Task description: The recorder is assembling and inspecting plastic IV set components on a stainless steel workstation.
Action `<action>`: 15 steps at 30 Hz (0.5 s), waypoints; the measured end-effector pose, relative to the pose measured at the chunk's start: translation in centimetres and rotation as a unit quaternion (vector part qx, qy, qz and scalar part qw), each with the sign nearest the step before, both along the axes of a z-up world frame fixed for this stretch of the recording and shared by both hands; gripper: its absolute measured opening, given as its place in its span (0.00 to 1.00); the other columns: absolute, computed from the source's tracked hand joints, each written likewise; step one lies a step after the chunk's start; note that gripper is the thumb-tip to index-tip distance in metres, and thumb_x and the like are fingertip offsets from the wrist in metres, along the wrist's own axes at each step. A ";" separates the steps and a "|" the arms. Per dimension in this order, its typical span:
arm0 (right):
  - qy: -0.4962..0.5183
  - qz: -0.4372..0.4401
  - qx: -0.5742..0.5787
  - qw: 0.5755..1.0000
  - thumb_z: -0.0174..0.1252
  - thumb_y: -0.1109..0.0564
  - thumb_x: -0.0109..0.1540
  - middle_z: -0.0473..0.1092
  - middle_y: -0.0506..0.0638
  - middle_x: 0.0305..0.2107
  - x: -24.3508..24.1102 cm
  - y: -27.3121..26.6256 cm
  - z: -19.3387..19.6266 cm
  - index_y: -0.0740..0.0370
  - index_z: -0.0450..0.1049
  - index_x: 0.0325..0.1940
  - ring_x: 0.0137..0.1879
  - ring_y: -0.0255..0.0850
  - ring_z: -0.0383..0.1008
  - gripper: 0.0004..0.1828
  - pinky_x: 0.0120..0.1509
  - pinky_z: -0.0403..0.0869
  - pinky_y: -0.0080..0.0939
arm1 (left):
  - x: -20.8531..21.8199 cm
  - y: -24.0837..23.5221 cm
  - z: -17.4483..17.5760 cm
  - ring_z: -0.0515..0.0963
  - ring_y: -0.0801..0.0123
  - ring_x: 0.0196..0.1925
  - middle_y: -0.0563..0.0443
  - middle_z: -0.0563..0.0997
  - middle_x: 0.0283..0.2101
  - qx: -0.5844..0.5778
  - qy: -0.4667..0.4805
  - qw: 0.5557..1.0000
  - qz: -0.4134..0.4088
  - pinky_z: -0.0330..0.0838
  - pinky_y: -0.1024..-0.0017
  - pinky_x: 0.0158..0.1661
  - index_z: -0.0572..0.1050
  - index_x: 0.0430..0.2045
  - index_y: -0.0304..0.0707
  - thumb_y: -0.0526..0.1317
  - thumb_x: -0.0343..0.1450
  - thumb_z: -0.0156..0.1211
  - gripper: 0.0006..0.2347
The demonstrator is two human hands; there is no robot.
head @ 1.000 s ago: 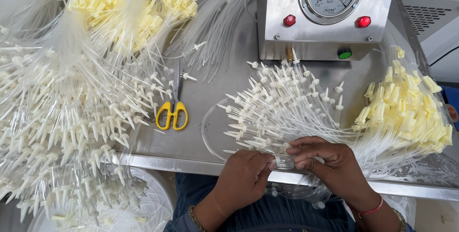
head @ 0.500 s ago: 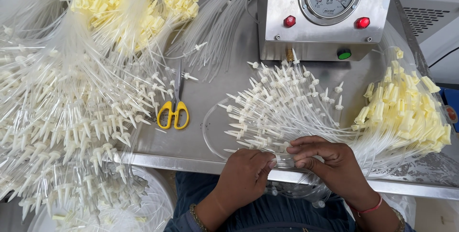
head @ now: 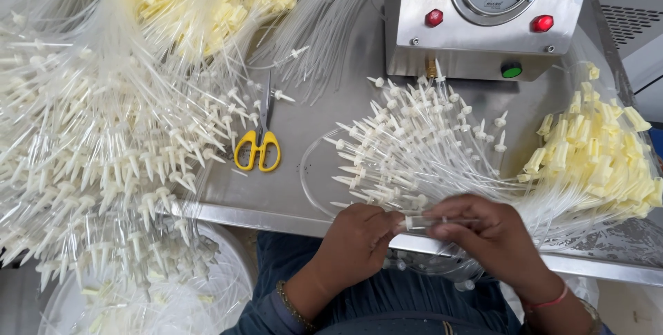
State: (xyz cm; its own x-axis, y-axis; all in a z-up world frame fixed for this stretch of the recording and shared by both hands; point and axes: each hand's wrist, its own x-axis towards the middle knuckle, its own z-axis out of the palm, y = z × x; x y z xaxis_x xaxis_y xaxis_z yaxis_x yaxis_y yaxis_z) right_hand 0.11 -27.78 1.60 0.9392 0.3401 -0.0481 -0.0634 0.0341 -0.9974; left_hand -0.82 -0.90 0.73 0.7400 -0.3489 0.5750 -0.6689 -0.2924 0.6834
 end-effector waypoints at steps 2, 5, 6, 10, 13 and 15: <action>-0.061 -0.035 -0.068 0.995 0.61 0.65 0.62 0.81 0.59 0.47 -0.3 0.5 0.2 0.66 0.76 0.50 0.48 0.44 0.85 0.11 0.51 0.83 0.43 | 0.5 1.1 -0.7 0.79 0.53 0.30 0.42 0.79 0.27 -0.031 0.058 0.998 0.011 0.73 0.61 0.35 0.80 0.38 0.28 0.31 0.69 0.61 0.07; -0.096 -0.099 -0.116 0.984 0.59 0.64 0.63 0.81 0.59 0.43 -0.2 0.8 3.2 0.67 0.79 0.45 0.48 0.45 0.83 0.08 0.54 0.82 0.44 | 1.4 3.0 -0.4 0.82 0.55 0.30 0.43 0.82 0.28 -0.119 0.207 0.969 0.070 0.77 0.64 0.35 0.81 0.40 0.33 0.33 0.71 0.61 0.07; -0.069 -0.128 -0.094 0.985 0.59 0.63 0.63 0.82 0.59 0.41 -0.1 0.9 4.7 0.65 0.78 0.46 0.49 0.47 0.83 0.08 0.56 0.82 0.45 | 1.6 3.7 -0.2 0.83 0.56 0.29 0.44 0.84 0.27 -0.171 0.295 0.933 0.117 0.79 0.66 0.34 0.82 0.41 0.37 0.35 0.72 0.61 0.07; -0.334 0.214 -0.173 0.902 0.65 0.56 0.55 0.81 0.56 0.44 3.1 5.8 7.6 0.66 0.79 0.51 0.55 0.48 0.81 0.21 0.62 0.73 0.51 | 1.3 2.4 -1.1 0.85 0.59 0.33 0.47 0.87 0.38 -0.115 0.181 0.976 0.043 0.79 0.66 0.37 0.81 0.35 0.36 0.31 0.68 0.61 0.06; -0.369 0.101 -0.398 0.834 0.60 0.53 0.62 0.80 0.56 0.39 6.9 10.1 6.6 0.59 0.80 0.49 0.45 0.49 0.81 0.14 0.50 0.78 0.49 | 0.9 1.1 0.0 0.84 0.55 0.44 0.48 0.85 0.44 -0.040 0.063 0.989 -0.130 0.78 0.66 0.45 0.80 0.35 0.41 0.33 0.69 0.64 0.04; -0.438 0.167 -0.509 0.722 0.62 0.57 0.58 0.77 0.55 0.32 9.5 13.1 5.7 0.62 0.78 0.51 0.43 0.54 0.78 0.18 0.49 0.75 0.54 | 0.6 0.7 0.4 0.84 0.56 0.38 0.52 0.85 0.35 0.060 0.038 0.988 -0.136 0.73 0.59 0.45 0.83 0.34 0.44 0.34 0.65 0.67 0.06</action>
State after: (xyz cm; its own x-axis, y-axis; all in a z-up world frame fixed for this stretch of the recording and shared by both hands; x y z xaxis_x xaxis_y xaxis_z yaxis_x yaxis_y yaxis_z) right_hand 9.65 -14.71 7.30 0.6340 0.7623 0.1303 0.7723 -0.6154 -0.1578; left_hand -0.19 -0.21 1.08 0.6496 -0.6029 0.4632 -0.6817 -0.1920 0.7060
